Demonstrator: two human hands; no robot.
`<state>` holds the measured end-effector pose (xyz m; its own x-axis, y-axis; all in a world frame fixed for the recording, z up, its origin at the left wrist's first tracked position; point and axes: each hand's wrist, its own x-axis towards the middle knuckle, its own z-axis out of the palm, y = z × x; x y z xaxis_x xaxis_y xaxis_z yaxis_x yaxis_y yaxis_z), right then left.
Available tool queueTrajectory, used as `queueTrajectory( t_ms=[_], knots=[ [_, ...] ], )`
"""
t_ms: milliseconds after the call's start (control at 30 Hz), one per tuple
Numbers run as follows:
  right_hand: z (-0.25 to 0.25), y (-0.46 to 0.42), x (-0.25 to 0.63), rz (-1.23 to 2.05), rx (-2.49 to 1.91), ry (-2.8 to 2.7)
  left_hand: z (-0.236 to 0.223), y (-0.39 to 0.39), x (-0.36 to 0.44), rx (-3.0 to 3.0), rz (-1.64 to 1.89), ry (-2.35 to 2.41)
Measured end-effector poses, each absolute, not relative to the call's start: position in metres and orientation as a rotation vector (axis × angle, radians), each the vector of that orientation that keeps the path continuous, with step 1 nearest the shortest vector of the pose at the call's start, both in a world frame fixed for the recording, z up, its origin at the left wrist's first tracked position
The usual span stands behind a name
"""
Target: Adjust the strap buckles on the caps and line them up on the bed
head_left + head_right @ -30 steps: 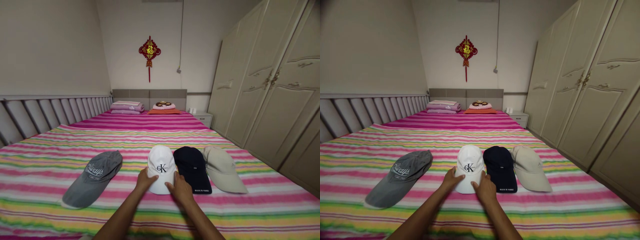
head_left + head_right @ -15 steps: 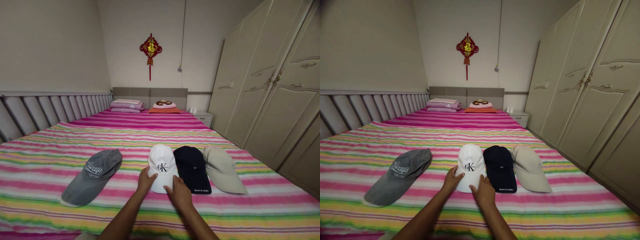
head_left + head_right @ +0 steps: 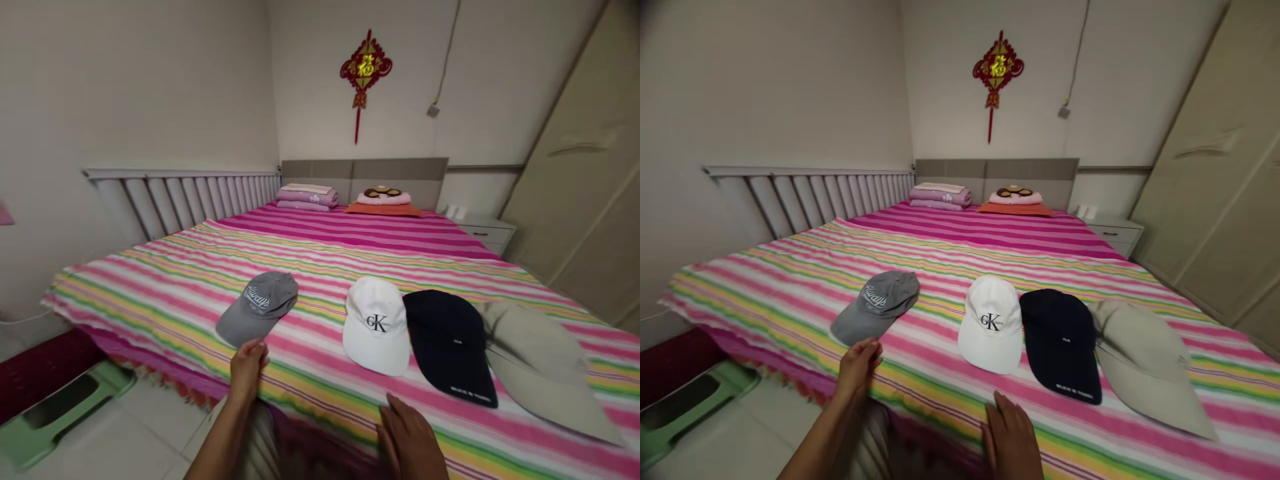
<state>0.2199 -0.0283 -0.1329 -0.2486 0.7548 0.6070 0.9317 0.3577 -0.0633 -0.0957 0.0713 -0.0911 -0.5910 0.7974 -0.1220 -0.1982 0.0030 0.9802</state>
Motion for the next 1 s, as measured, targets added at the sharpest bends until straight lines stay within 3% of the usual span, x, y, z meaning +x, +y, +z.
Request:
queueTrajectory(
  t_ms=[200,667,1000],
  knots=[
    [-0.133,-0.040,0.221,-0.337,-1.324,-2.132,-0.085,0.058,-0.132,0.264,1.917,1.540],
    [-0.126,-0.045,0.214,-0.433,-1.330,-2.107,-0.077,0.060,-0.126,0.326,2.039,1.582],
    [-0.129,-0.046,0.213,-0.428,-1.340,-2.139,-0.020,0.084,-0.114,0.325,1.959,1.290]
  ],
)
